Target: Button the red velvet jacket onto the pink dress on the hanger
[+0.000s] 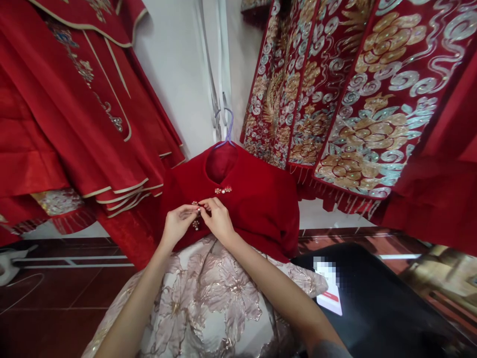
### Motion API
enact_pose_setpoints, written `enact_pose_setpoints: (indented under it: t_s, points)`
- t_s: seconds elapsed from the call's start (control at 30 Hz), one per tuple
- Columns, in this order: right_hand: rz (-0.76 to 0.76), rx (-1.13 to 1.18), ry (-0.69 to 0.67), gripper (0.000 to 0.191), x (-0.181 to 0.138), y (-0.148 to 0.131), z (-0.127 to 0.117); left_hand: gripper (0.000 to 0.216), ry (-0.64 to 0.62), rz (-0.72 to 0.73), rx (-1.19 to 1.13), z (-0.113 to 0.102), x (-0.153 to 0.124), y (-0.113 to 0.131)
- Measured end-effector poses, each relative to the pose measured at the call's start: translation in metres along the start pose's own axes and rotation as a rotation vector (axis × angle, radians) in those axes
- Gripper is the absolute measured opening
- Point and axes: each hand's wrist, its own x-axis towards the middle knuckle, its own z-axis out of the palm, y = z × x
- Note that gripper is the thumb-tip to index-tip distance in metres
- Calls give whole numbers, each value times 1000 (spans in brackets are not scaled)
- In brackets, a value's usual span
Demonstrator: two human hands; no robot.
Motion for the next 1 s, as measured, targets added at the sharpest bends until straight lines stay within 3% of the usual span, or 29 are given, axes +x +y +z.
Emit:
enact_pose_setpoints:
  t_s: [0.17, 0.3, 0.4, 0.6, 0.87, 1.0]
  points:
    - [109, 97, -150, 19, 5, 2, -29, 27, 61, 60, -37, 2, -20, -8]
    - [269, -78, -229, 15, -6, 2, -73, 16, 114, 6, 228, 2, -51, -14]
    - [334, -193, -351, 12, -24, -1, -92, 17, 103, -47, 314, 6, -68, -14]
    - [351, -241, -480, 17, -45, -4, -87, 23, 27, -95, 309, 15, -80, -7]
    - [417, -27, -328, 8, -32, -27, -94, 10, 80, -58, 303, 24, -78, 1]
    - [342, 71, -277, 9, -20, -38, -73, 12, 139, -110, 277, 26, -75, 0]
